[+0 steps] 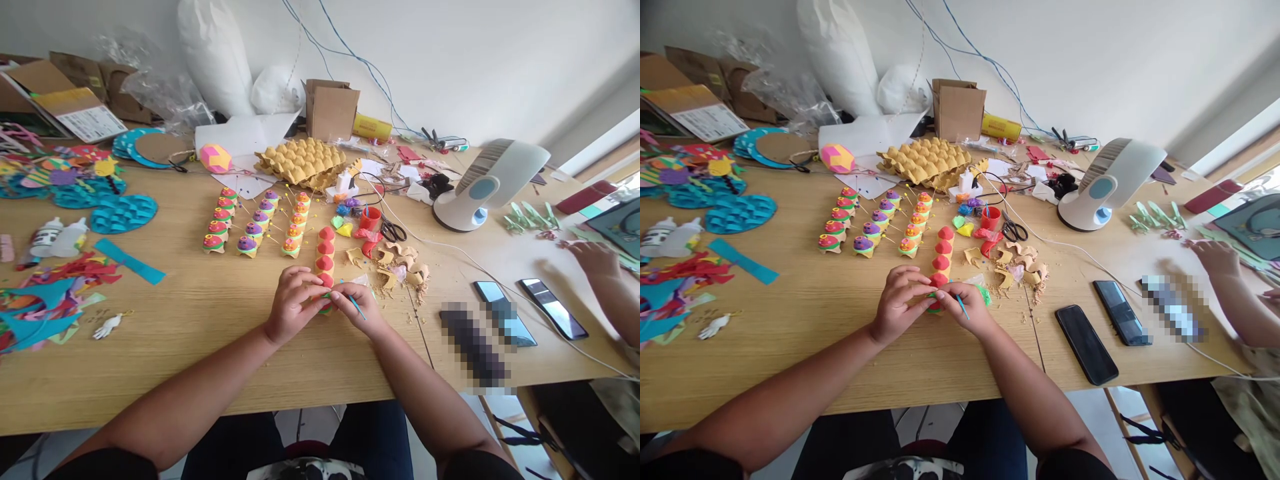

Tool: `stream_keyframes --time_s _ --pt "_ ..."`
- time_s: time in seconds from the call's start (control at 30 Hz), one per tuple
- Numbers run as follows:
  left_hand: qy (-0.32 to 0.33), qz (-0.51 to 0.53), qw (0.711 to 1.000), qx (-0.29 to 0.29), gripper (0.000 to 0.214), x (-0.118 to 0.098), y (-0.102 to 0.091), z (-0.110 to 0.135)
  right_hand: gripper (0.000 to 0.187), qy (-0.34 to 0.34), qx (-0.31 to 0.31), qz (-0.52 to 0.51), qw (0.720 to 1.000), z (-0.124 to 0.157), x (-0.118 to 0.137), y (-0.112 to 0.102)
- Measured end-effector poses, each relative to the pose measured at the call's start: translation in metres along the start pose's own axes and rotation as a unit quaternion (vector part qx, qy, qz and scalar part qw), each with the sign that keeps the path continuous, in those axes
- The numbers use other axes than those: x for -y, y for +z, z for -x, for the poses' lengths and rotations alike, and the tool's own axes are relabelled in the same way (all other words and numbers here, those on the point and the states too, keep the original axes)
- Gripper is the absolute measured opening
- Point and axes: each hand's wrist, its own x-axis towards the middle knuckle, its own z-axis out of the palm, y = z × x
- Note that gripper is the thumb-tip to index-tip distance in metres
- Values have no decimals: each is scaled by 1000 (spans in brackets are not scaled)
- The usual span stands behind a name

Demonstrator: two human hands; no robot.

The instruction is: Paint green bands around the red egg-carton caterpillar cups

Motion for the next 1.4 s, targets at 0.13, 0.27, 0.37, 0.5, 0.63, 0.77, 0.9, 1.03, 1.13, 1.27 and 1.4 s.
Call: stream_keyframes --time_s 0.13,0.27,0.37,0.5,0.63,0.77,0.9,1.03,1.13,1.27,1.4 --pt "-22 2 1000 -11 17 -1 1 0 51 2 -30 0 1000 -1 2 0" --pt "-45 0 999 -23 15 -1 1 1 51 -4 -40 8 999 -1 4 0" --pt "-40 6 999 -8 14 -2 2 0 49 -7 -16 -6 1000 0 5 0" --pt "-32 4 999 -1 15 -3 2 0 48 -1 2 -9 1000 0 4 1" --pt "-44 -5 999 8 11 -2 2 1 50 16 -21 -4 1000 -1 0 1" --pt "-39 -5 999 4 7 -2 2 1 47 16 3 -11 1000 -1 -2 1" --pt "-43 4 999 -15 17 -2 3 1 45 8 4 -4 1000 1 -2 1" --pt "-34 8 999 -13 24 -1 3 0 46 -2 -10 8 1000 0 -1 1" --pt "-17 1 1000 14 22 -1 3 0 47 -6 -15 20 1000 -1 -1 0" --pt "-15 -3 1000 24 19 0 2 1 52 -8 -21 22 1000 -1 -1 -1" --pt "-12 2 1000 19 14 1 2 2 56 -6 -10 17 1000 0 -2 -1"
